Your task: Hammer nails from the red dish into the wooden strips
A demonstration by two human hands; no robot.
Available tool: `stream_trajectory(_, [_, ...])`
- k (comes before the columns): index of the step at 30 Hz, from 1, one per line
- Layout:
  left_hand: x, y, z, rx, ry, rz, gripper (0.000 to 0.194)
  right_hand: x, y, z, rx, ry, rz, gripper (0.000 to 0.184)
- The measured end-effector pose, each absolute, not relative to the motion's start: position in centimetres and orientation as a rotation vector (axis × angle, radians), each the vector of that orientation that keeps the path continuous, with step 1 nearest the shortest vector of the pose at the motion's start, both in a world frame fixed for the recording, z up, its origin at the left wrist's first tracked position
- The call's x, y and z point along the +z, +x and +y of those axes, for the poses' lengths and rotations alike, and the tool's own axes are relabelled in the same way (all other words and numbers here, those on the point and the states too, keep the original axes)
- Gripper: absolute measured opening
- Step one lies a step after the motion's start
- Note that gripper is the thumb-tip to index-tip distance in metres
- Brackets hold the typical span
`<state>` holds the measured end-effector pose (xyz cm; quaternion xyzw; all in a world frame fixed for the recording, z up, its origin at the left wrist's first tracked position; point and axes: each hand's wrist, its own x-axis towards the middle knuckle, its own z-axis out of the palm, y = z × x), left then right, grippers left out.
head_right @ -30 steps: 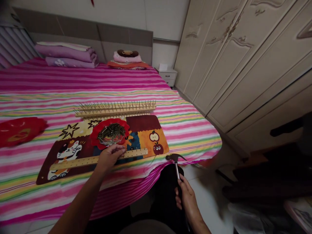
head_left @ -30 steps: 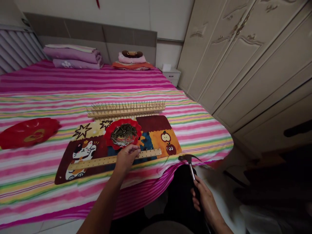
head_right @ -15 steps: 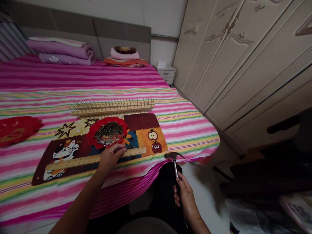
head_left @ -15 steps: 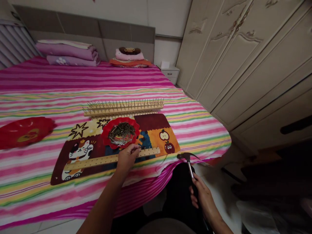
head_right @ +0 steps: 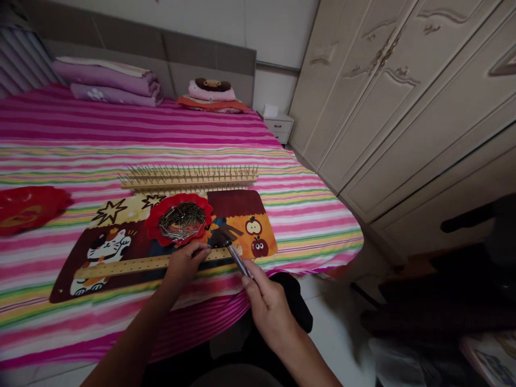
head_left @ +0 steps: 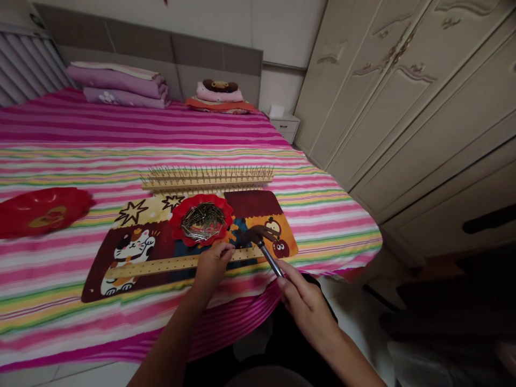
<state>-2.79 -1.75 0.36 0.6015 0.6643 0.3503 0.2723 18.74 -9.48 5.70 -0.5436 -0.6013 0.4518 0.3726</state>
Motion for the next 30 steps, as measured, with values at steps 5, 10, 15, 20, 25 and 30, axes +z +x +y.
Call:
stream_trajectory(5, [-0.1, -3.0, -1.7, 0.874, 1.670, 1.823, 0.015, 6.7, 17.4, -7.5, 1.004, -1.327, -1.949, 0.042])
stream_trajectory(10, [-0.4, -2.9, -1.7, 0.902, 1.669, 1.811, 0.013, 5.8, 18.5, -9.0, 1.044, -1.400, -1.833, 0.043])
stream_trajectory(15, [-0.4, -2.9, -2.0, 0.949, 1.619, 1.724, 0.015, 2.3, 21.6, -12.1, 1.137, -1.665, -1.248, 0.058])
stream_trajectory(20, [1.8, -5.5, -1.7, 1.020, 1.651, 1.901, 0.022, -2.5, 24.6, -14.1, 1.214, -1.832, -0.770, 0.071])
stream_trajectory(25, [3.8, -7.9, 0.7, 0.691, 1.844, 2.214, 0.021, -4.5, 25.6, -14.2, 1.285, -1.869, -0.604, 0.077])
stream_trajectory(30, [4.0, -7.5, 3.0, 0.242, 1.995, 2.171, 0.023, -3.6, 25.2, -13.5, 1.362, -1.849, -0.576, 0.077])
